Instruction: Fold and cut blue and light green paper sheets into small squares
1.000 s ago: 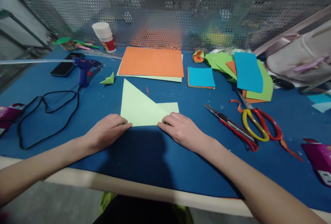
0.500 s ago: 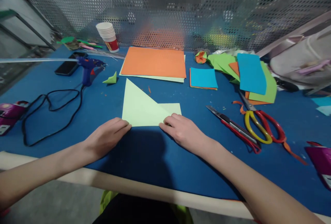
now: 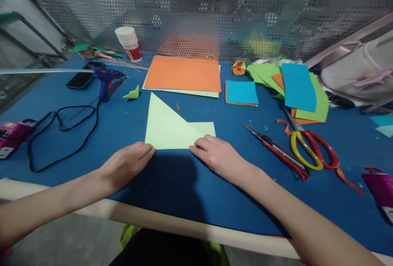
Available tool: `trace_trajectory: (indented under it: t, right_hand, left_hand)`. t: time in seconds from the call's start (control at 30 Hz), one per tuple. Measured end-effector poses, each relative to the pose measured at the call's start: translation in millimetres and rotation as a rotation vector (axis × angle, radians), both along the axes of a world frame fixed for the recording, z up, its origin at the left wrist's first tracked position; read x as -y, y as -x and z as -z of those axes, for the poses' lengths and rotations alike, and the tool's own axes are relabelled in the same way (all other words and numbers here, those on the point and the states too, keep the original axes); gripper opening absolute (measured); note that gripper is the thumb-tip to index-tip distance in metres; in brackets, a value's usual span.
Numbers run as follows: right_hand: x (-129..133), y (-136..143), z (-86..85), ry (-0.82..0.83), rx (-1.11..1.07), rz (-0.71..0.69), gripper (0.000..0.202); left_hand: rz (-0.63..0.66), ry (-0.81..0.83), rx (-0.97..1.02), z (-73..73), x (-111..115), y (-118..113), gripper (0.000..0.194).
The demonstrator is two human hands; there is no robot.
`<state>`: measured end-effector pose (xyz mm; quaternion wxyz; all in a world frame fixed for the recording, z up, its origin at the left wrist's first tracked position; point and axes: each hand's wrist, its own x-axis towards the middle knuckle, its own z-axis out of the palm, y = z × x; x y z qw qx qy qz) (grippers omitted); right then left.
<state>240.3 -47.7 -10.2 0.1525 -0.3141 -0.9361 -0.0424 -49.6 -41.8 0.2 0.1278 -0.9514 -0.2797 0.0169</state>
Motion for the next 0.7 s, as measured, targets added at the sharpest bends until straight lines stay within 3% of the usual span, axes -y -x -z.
trace_trajectory:
  t: [0.13, 0.27, 0.47, 0.7]
  right_hand:
    - [1, 1, -0.8, 0.001, 0.017, 0.014, 0.034]
    - [2, 2, -1.7, 0.012, 0.039, 0.022, 0.033]
    - [4, 1, -0.7, 0.035, 0.064, 0.041, 0.032]
    - [4, 1, 1.9, -0.001, 0.105, 0.043, 0.033]
  left_hand:
    - [0.072, -0.127, 0.062, -2.9, 22, -6, 0.036]
    - [0.076, -0.021, 0.164, -2.9, 37, -24, 0.034]
    - [0.075, 0.133, 0.186, 11.7, 30, -54, 0.058]
    - [0.077, 0.195, 0.200, 22.3, 26, -51, 0.065]
